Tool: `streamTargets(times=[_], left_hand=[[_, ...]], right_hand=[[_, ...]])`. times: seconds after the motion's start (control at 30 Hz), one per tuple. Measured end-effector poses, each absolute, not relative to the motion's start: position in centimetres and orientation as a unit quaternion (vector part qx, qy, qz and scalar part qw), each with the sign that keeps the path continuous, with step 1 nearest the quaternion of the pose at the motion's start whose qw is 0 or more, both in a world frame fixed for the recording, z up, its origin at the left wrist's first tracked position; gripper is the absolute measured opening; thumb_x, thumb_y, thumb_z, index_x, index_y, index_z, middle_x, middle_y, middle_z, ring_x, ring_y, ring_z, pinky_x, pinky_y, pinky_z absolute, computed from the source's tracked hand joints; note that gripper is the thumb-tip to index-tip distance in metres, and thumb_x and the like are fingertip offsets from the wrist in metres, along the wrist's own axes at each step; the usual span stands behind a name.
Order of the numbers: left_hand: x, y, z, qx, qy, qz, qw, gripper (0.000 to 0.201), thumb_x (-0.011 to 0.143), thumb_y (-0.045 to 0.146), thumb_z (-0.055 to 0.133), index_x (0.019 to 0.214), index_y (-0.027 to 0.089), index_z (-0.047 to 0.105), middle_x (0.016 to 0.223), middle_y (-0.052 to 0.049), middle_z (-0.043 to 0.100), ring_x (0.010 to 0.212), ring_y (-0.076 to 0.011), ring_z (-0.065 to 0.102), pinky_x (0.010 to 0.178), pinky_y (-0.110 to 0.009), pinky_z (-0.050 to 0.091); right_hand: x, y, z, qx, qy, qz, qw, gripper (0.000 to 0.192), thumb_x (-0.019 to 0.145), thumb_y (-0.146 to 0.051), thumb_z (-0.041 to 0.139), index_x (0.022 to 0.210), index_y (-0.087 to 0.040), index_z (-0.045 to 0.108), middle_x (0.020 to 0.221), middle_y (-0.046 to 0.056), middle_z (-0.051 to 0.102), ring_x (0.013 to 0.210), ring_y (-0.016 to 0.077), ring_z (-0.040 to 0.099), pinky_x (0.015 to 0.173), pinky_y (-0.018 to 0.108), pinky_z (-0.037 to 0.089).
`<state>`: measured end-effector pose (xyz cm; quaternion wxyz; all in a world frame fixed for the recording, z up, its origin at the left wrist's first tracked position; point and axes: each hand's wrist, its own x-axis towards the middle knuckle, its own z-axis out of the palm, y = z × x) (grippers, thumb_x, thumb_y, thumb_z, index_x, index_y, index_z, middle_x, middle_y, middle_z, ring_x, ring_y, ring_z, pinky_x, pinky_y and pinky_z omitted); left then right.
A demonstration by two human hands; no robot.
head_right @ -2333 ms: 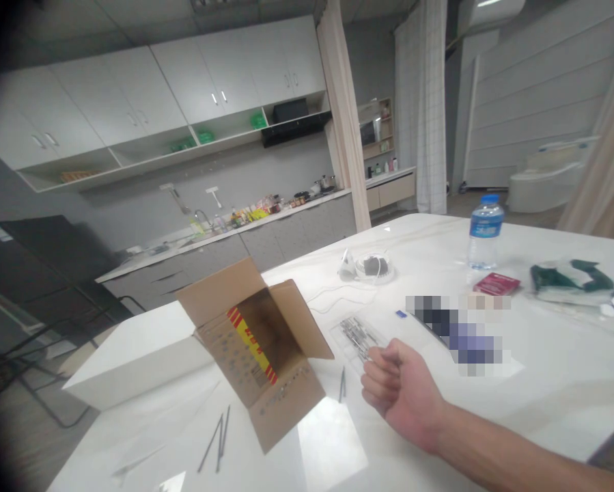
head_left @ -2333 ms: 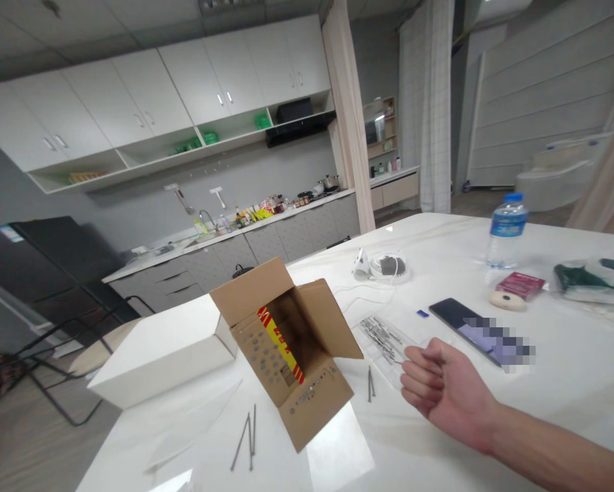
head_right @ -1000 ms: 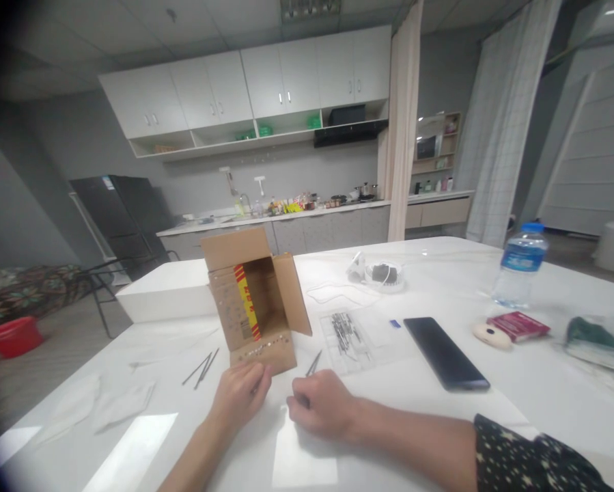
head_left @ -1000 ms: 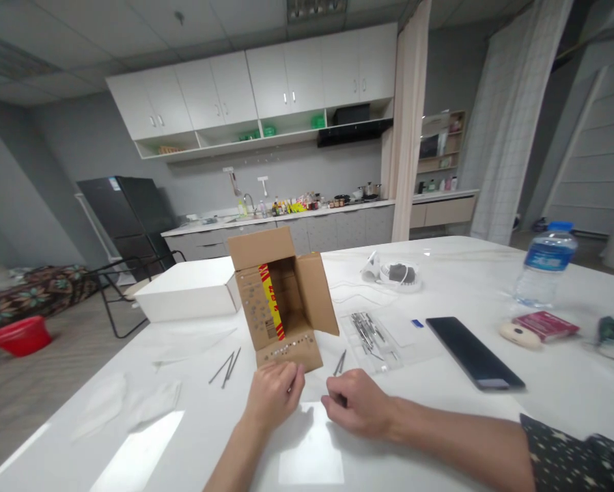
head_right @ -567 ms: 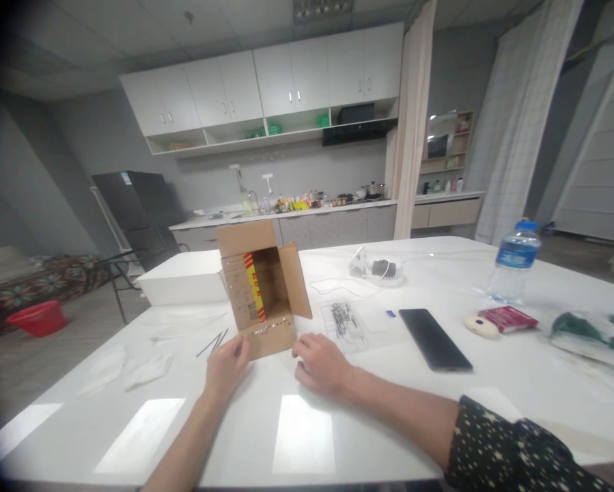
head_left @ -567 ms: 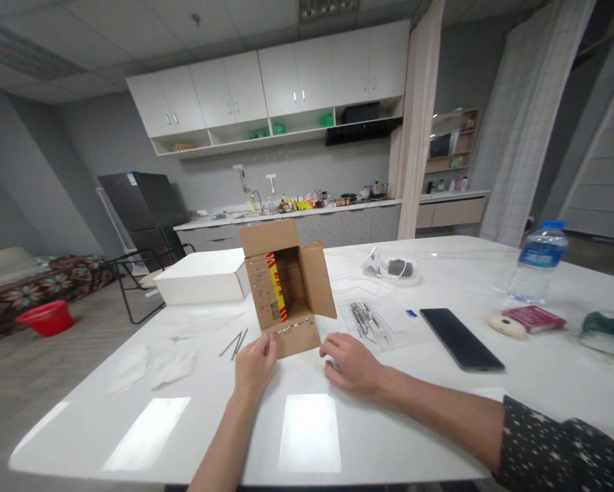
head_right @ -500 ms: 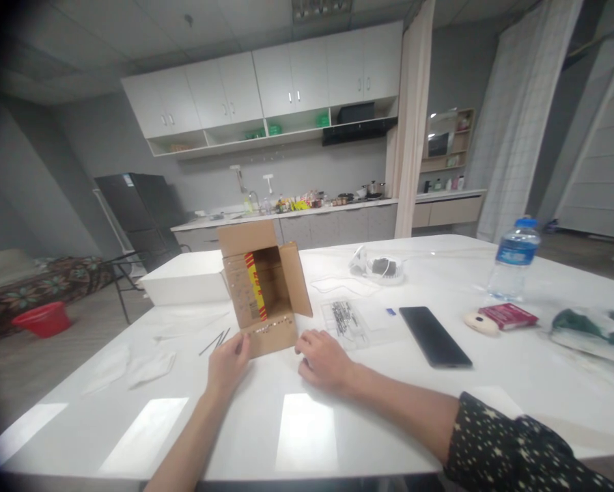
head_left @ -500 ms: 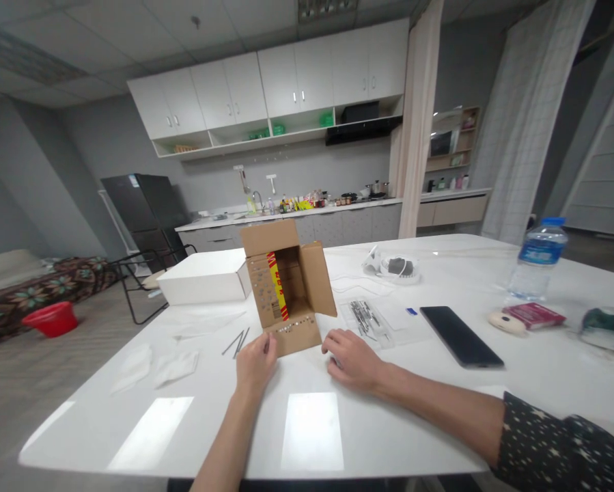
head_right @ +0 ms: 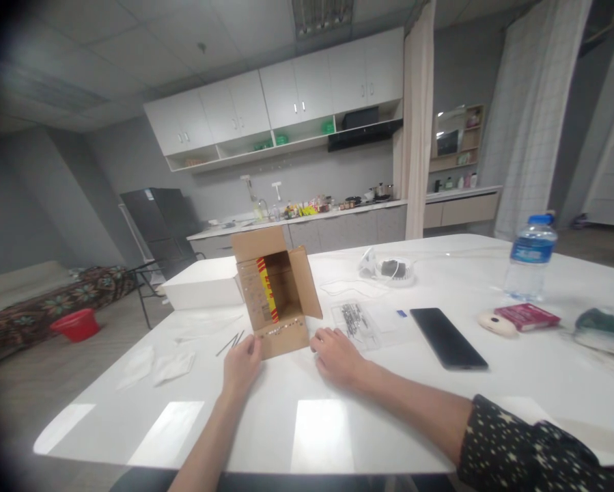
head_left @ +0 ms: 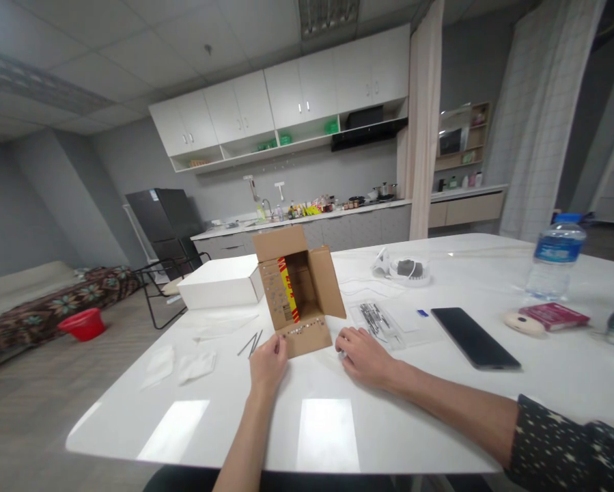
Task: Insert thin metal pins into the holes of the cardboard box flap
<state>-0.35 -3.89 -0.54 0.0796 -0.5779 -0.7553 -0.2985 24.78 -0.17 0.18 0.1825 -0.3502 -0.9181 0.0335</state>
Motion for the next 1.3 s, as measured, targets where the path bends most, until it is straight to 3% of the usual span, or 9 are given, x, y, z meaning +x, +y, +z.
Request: streamTargets(times=[0.73,0.9,1.07,1.3], left_hand=[[-0.1,-4.1,-0.1,-0.573,-0.760,-0.300,0.066,0.030,0.092,0.027,0.043,0.064,0.019,0.051,0.059,-0.001,0.055,0.059,-0.0136,0.049,0.058,-0.024,0.024],[-0.2,-4.0,-0.3,-0.575,-0.757,-0.303,0.070,0.031,0.092,0.027,0.042,0.063,0.019,0.049,0.058,0.000,0.054,0.059,-0.0135,0.049,0.057,-0.023,0.024],[-0.3,-4.2,-0.3,-0.574,-0.755,-0.309,0.067,0.033,0.092,0.027,0.042,0.061,0.020,0.047,0.056,0.000,0.054,0.058,-0.0137,0.049,0.056,-0.024,0.025],[0.0,-4.7,-0.1,-0.571,-0.755,-0.314,0.072,0.032,0.091,0.026,0.044,0.060,0.020,0.047,0.057,0.000,0.055,0.057,-0.0139,0.050,0.056,-0.024,0.026]], right_hand=[[24.2,1.6,-0.3,-0.294,-0.938,0.064,0.171,0.023,0.093,-0.007,0.046,0.093,-0.012,0.069,0.096,0.011,0.062,0.090,0.0195,0.057,0.083,0.031,0.043],[24.5,1.5,-0.3,-0.281,-0.940,0.048,0.188,0.025,0.087,-0.002,0.049,0.097,-0.012,0.069,0.101,0.012,0.064,0.098,0.0222,0.057,0.087,0.034,0.042],[24.3,2.0,-0.6,-0.273,-0.942,0.053,0.189,0.026,0.088,-0.002,0.048,0.090,-0.013,0.070,0.095,0.011,0.065,0.093,0.0218,0.058,0.084,0.033,0.041],[24.4,1.7,-1.0,-0.290,-0.936,0.037,0.194,0.025,0.089,-0.002,0.047,0.096,-0.013,0.069,0.098,0.012,0.064,0.094,0.0216,0.059,0.085,0.032,0.042]])
